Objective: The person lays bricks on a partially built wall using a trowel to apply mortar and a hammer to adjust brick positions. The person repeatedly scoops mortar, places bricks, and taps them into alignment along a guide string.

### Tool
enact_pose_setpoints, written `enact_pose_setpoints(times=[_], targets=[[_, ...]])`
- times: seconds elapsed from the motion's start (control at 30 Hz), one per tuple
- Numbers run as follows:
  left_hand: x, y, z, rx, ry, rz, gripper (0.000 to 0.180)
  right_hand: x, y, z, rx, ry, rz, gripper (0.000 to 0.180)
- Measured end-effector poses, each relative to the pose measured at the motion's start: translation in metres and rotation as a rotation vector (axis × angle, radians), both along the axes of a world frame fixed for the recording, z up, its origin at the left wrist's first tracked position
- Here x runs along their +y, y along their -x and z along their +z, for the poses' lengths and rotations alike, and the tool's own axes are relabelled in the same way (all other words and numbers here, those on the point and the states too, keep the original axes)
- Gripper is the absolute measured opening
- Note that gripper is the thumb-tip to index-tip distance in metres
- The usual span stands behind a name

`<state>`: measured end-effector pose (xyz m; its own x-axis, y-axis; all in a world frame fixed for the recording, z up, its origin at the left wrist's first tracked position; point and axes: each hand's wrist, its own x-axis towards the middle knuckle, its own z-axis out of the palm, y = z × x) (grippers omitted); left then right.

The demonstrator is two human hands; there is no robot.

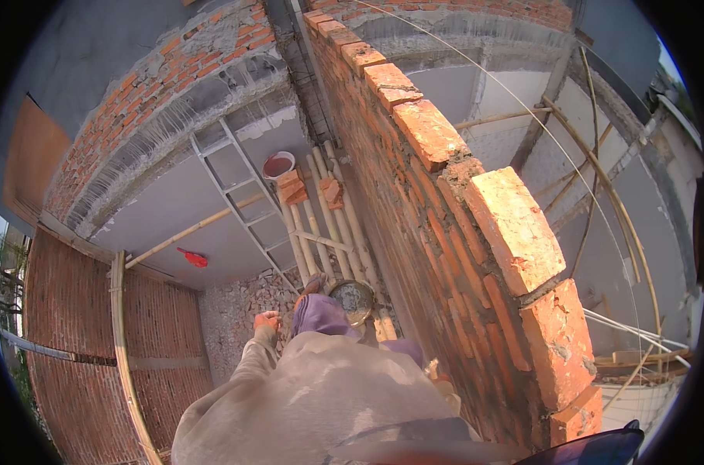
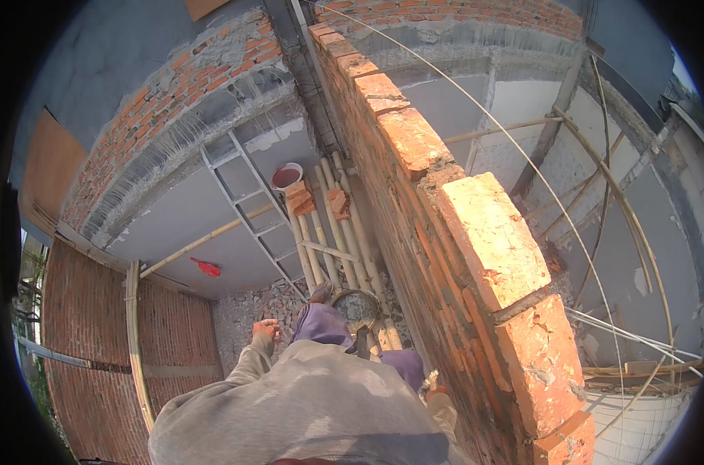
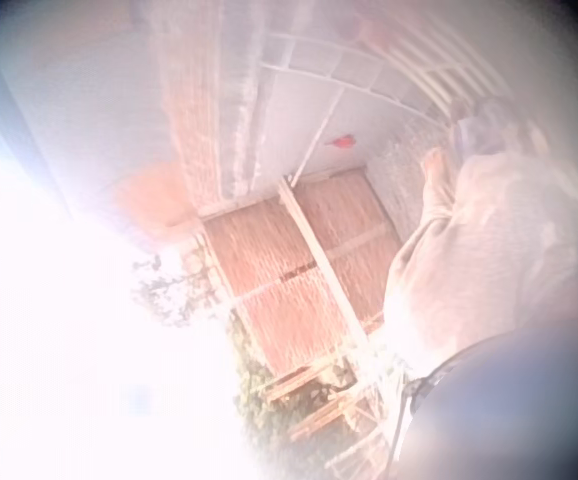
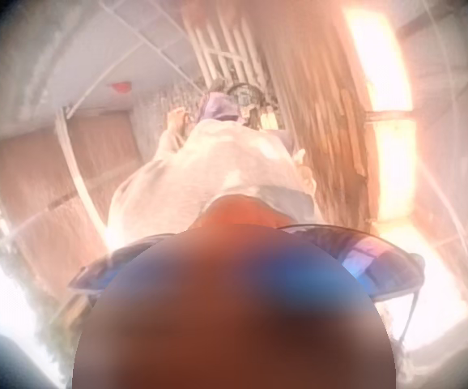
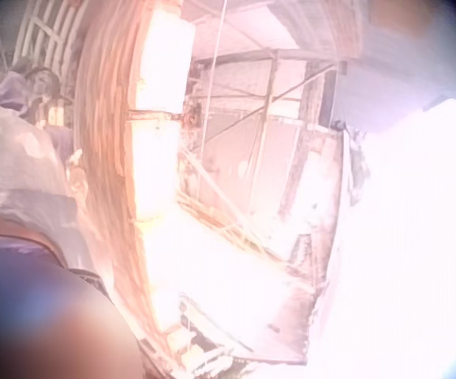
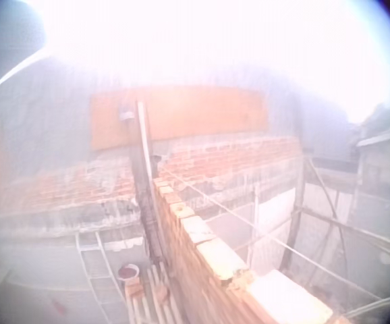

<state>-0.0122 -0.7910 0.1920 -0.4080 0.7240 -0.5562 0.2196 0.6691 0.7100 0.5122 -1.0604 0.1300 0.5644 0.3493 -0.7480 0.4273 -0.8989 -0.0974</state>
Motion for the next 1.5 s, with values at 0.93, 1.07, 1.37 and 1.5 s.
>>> enact_pose_setpoints(times=[0.93, 1.07, 1.37, 1.5], targets=[[0.597, 0.437, 0.259, 0.249, -0.638, 0.189, 0.034, 0.637, 0.084, 0.182, -0.238, -0.392, 0.326, 0.032], [0.682, 0.488, 0.483, 0.556, -0.78, 0.035, 0.05, 0.633, 0.084, 0.17, -0.211, -0.331, 0.249, 0.03], [0.696, 0.17, 0.518, 0.412, -1.049, -0.594, 0.053, 0.636, 0.085, 0.174, -0.147, -0.32, 0.123, 0.037], [0.693, 0.03, 0.424, -0.16, -0.882, -0.541, 0.052, 0.647, 0.095, 0.159, -0.131, -0.403, 0.086, 0.037]])
